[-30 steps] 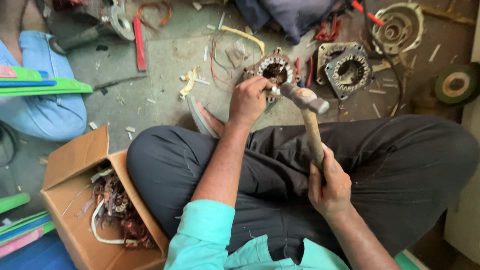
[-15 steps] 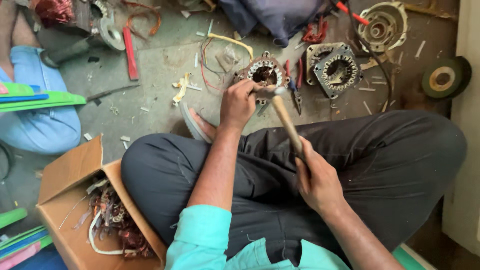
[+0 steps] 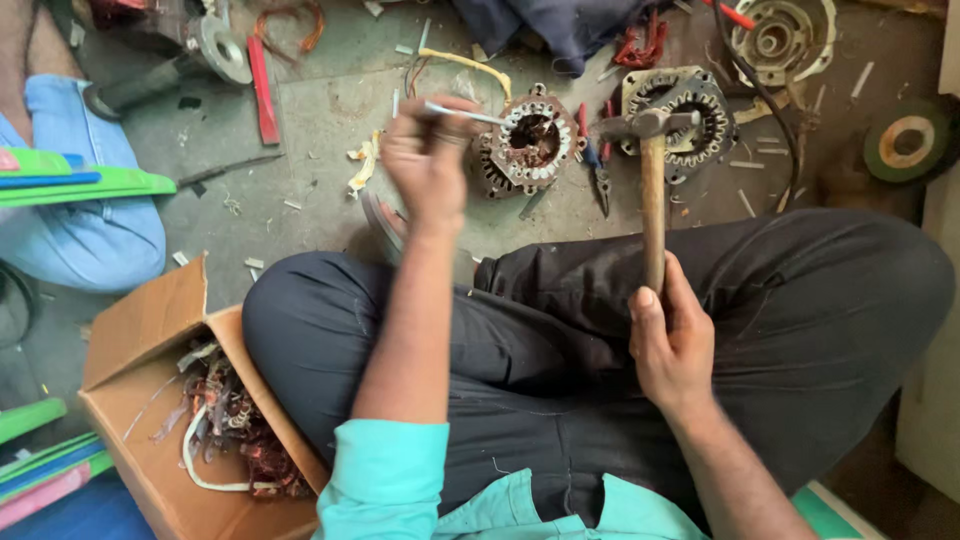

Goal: The person sits on the floor and uses a hammer to knock copper windings out of electric motor stators, holding each stator with one hand while striking it. The removed copper coils accumulate in an open cardboard box beside them.

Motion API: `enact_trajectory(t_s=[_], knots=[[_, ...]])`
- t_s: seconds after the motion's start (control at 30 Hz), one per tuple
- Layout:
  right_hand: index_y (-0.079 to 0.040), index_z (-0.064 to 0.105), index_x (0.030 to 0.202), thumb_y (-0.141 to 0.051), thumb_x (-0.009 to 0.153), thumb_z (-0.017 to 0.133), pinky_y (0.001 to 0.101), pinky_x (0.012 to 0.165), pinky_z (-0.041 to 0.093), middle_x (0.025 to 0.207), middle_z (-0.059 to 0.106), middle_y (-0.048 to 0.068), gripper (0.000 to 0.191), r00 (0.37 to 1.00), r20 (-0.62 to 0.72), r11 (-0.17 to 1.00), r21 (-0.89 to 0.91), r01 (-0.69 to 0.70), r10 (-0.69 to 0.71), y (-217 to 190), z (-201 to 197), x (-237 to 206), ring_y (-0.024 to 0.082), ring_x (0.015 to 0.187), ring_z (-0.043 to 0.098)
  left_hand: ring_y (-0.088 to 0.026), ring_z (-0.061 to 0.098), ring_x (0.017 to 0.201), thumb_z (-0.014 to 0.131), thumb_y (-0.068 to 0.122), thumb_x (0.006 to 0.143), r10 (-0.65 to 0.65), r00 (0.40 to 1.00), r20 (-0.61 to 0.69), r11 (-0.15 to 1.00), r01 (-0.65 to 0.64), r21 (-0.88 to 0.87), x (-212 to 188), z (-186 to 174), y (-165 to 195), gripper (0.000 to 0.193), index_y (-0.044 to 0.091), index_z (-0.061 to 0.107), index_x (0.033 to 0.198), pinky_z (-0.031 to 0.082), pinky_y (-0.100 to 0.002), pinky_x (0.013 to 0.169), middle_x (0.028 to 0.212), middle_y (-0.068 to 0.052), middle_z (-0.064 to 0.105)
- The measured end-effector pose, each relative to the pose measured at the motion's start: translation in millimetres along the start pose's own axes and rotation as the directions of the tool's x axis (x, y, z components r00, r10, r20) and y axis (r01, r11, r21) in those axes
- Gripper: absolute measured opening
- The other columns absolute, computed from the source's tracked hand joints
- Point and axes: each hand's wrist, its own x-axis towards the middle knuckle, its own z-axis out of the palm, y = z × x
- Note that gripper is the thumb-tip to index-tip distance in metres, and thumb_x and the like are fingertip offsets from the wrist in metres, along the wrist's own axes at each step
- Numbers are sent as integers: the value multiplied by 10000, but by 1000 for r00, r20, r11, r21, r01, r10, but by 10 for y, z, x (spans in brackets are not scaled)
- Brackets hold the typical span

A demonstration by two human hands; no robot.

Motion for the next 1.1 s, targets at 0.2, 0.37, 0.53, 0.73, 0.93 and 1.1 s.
enact_trajectory(t_s=[0.2, 0.37, 0.53, 0.73, 0.93, 1.1], knots=[[-66, 415, 1572, -162, 1068, 509, 205, 414, 355, 787, 502, -27, 521, 994, 5, 969, 226, -103, 105, 79, -58, 92, 23, 483, 399, -205, 671, 939, 639, 98, 1047, -181, 977, 116, 835, 90, 543, -58, -88, -147, 159, 36, 615, 1191, 555, -334, 854, 1027, -72, 674], [-78, 388, 1582, -158, 1058, 506, 208, 413, 363, 778, 502, -22, 543, 989, 41, 962, 230, -150, 144, 122, -81, 82, 28, 486, 413, -423, 647, 1102, 971, 450, 552, -73, 949, 307, 348, -264, 900, -289, 155, -194, 1174, 12, 389, 1472, 541, -459, 917, 1263, -179, 506], [-85, 373, 1588, -153, 1045, 513, 204, 409, 348, 774, 491, -26, 565, 980, 71, 945, 260, -200, 188, 144, -80, 92, 26, 496, 407, -398, 653, 1135, 989, 427, 546, -340, 908, 245, 225, -175, 958, -196, 310, -34, 1263, 59, 265, 1513, 548, -475, 903, 1496, -131, 391], [-69, 378, 1589, -158, 1052, 518, 205, 424, 366, 779, 493, -24, 562, 981, 75, 959, 208, -193, 181, 141, -61, 99, 27, 508, 417, -370, 621, 1240, 938, 195, 645, -422, 829, 365, 328, -236, 915, -43, 221, -34, 1158, 98, 255, 1574, 543, -451, 991, 1636, -58, 299], [-69, 375, 1592, -154, 1056, 515, 199, 424, 358, 780, 490, -28, 561, 978, 85, 954, 219, -203, 188, 118, -49, 119, 22, 509, 411, -332, 584, 1328, 835, 17, 671, -414, 789, 454, 426, -273, 863, 10, 167, -40, 1122, 198, 245, 1608, 540, -420, 1032, 1693, 30, 216], [-71, 377, 1589, -159, 1053, 511, 202, 412, 347, 778, 491, -26, 559, 978, 87, 957, 208, -204, 190, 96, -55, 122, 23, 497, 404, -293, 573, 1342, 821, -8, 627, -450, 789, 418, 387, -250, 888, 49, 124, -30, 1176, 217, 237, 1624, 540, -377, 1047, 1693, 46, 222]])
